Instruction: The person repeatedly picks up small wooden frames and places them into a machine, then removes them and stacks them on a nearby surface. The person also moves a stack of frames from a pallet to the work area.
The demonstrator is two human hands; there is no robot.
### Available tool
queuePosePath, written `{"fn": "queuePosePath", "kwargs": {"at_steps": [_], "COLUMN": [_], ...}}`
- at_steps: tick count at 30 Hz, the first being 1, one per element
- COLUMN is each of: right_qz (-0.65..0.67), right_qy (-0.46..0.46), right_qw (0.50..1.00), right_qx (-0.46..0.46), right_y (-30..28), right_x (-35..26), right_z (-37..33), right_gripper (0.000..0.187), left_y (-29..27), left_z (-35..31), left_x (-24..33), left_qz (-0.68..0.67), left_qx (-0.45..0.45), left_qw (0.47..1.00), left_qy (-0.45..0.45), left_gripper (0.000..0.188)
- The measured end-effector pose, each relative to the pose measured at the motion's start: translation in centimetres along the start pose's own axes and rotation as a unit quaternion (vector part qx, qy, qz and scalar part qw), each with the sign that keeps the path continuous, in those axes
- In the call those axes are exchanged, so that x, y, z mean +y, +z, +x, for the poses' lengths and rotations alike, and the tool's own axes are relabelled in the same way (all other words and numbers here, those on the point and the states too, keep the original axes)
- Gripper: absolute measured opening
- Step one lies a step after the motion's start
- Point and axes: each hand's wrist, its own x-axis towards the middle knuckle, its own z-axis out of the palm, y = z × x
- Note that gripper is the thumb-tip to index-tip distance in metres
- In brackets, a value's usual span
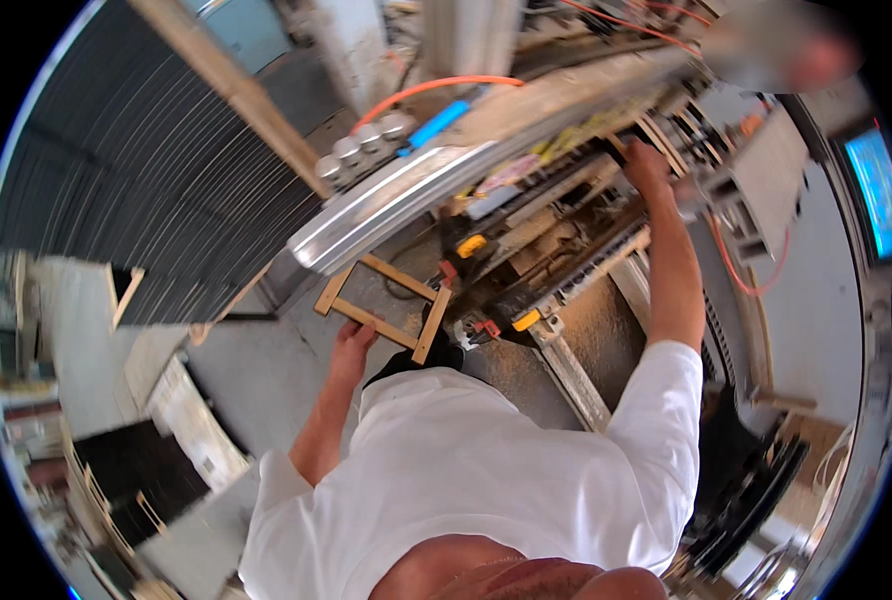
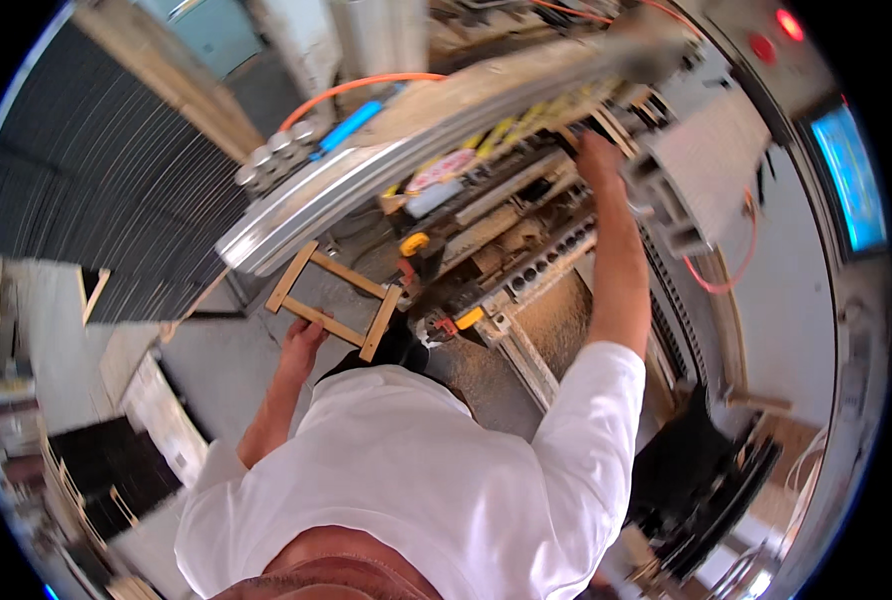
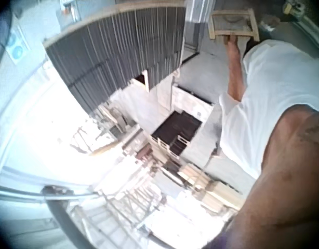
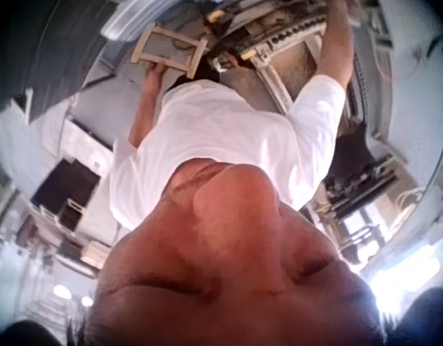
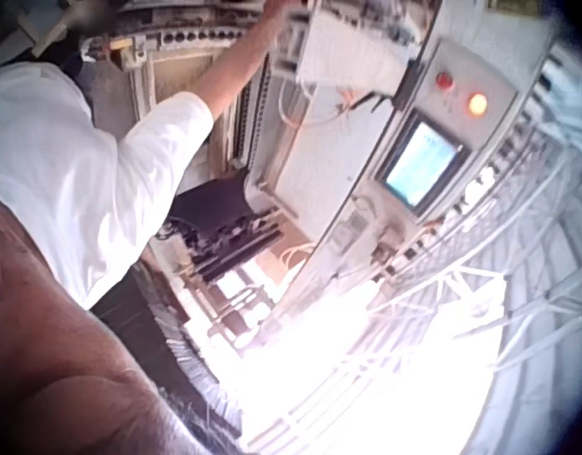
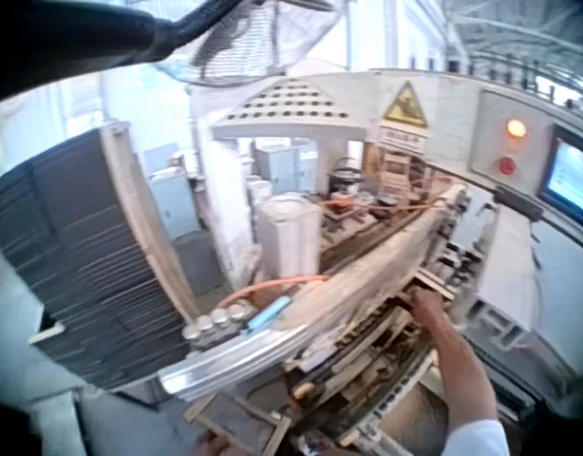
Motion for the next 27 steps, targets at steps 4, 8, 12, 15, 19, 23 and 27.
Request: {"fn": "queuePosePath", "kwargs": {"at_steps": [4, 8, 12, 15, 19, 23, 27], "right_qz": [-0.039, -0.028, -0.034, -0.047, -0.052, 0.128, 0.343], "right_qy": [-0.001, -0.021, -0.001, 0.018, 0.016, 0.024, 0.013], "right_qw": [0.999, 0.999, 0.999, 0.999, 0.999, 0.976, 0.897], "right_qx": [-0.026, -0.015, -0.017, -0.016, 0.002, 0.175, 0.278], "right_y": [1.2, 0.1, -2.1, -2.1, -2.6, -5.6, -10.3], "right_x": [1.1, 0.1, -2.4, -2.5, -2.0, -5.7, -15.6], "right_z": [0.5, -0.2, -1.4, -1.9, -2.6, -5.2, -12.6], "right_gripper": [0.023, 0.024, 0.017, 0.016, 0.019, 0.027, 0.027], "left_y": [0.2, -2.2, -6.8, -11.9, -20.3, -29.4, -39.5], "left_z": [-1.9, -4.7, -8.5, -12.6, -17.4, -19.5, -17.6], "left_x": [2.3, 4.6, 7.1, 10.0, 15.3, 21.8, 28.9], "left_qz": [0.004, 0.053, 0.039, 0.030, 0.018, -0.058, -0.060], "left_qx": [0.061, 0.083, 0.137, 0.192, 0.281, 0.326, 0.354], "left_qw": [0.998, 0.988, 0.972, 0.950, 0.910, 0.875, 0.862], "left_qy": [0.031, 0.114, 0.188, 0.244, 0.304, 0.355, 0.358], "left_gripper": [0.038, 0.035, 0.031, 0.029, 0.031, 0.032, 0.032]}}
